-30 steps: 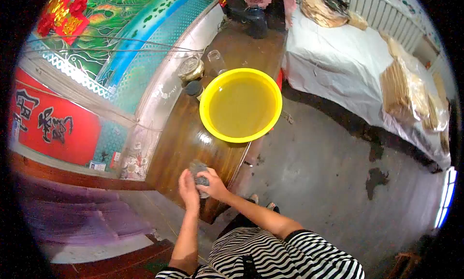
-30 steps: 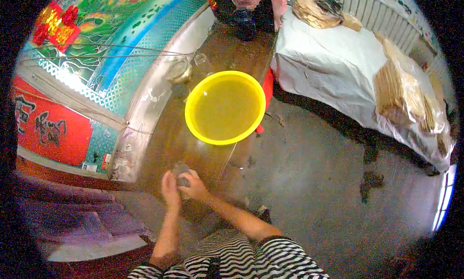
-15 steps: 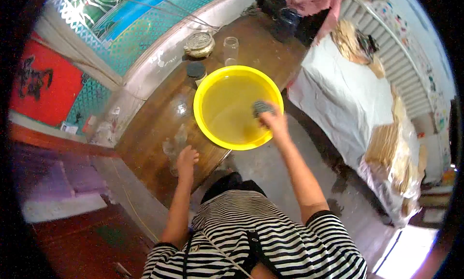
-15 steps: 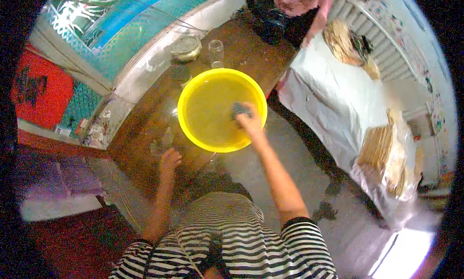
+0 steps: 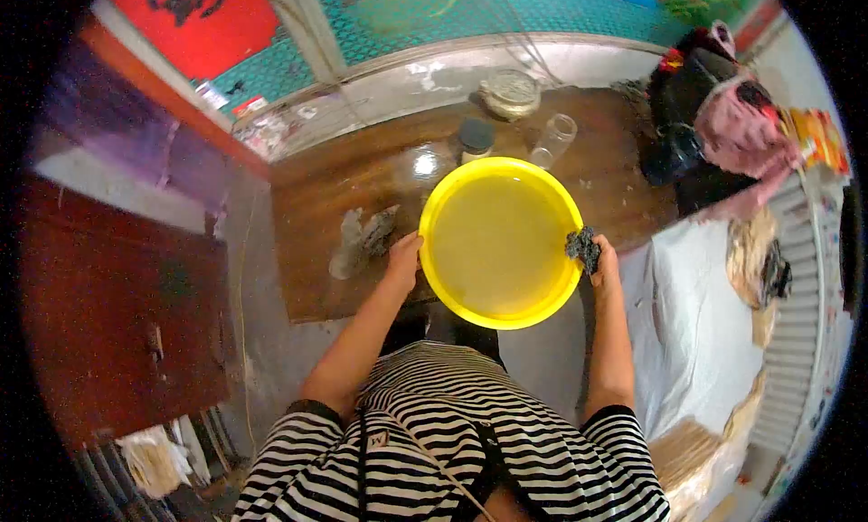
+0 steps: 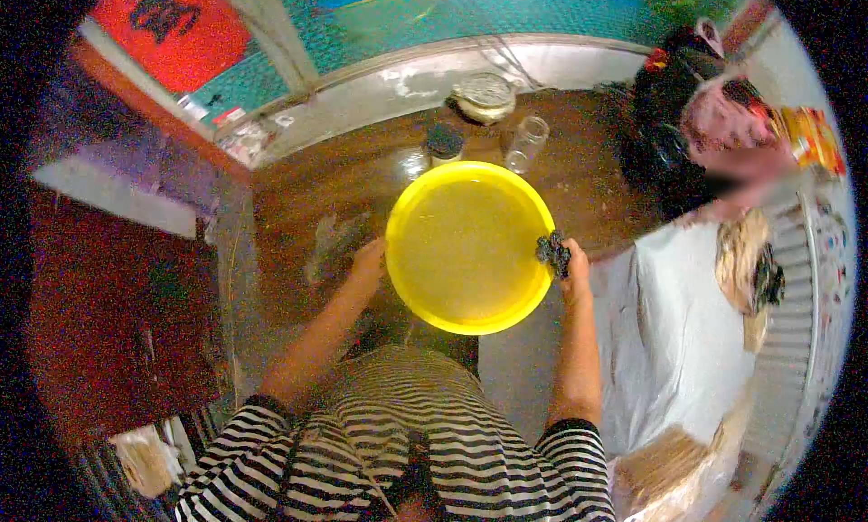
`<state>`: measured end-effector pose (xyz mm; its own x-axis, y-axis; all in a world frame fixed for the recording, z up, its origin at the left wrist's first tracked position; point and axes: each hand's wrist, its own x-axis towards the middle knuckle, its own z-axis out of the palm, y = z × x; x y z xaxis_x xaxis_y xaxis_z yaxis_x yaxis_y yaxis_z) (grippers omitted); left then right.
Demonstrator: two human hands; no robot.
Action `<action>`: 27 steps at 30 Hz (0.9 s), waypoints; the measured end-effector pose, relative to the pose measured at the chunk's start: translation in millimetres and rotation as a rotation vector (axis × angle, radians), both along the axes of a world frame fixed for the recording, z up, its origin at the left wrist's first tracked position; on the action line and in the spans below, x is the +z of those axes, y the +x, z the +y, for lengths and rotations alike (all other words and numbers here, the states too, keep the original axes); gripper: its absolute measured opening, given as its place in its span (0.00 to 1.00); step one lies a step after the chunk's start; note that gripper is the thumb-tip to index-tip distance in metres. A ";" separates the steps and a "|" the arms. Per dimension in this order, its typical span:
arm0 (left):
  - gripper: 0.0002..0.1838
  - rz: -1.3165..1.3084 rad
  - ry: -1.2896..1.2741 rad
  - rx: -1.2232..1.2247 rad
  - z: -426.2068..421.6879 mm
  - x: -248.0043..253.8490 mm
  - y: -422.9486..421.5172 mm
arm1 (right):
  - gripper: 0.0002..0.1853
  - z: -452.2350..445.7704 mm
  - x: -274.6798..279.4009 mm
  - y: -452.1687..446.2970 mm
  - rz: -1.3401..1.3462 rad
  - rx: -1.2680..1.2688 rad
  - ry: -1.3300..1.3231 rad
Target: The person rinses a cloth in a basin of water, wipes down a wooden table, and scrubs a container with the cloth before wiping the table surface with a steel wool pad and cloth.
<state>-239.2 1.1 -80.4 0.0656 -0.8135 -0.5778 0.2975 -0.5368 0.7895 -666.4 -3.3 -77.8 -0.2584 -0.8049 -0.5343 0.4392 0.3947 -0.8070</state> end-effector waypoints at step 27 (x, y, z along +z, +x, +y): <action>0.15 -0.191 -0.307 0.267 -4.5 78.7 254.5 | 0.14 -110.8 47.8 342.5 -0.084 0.223 -0.093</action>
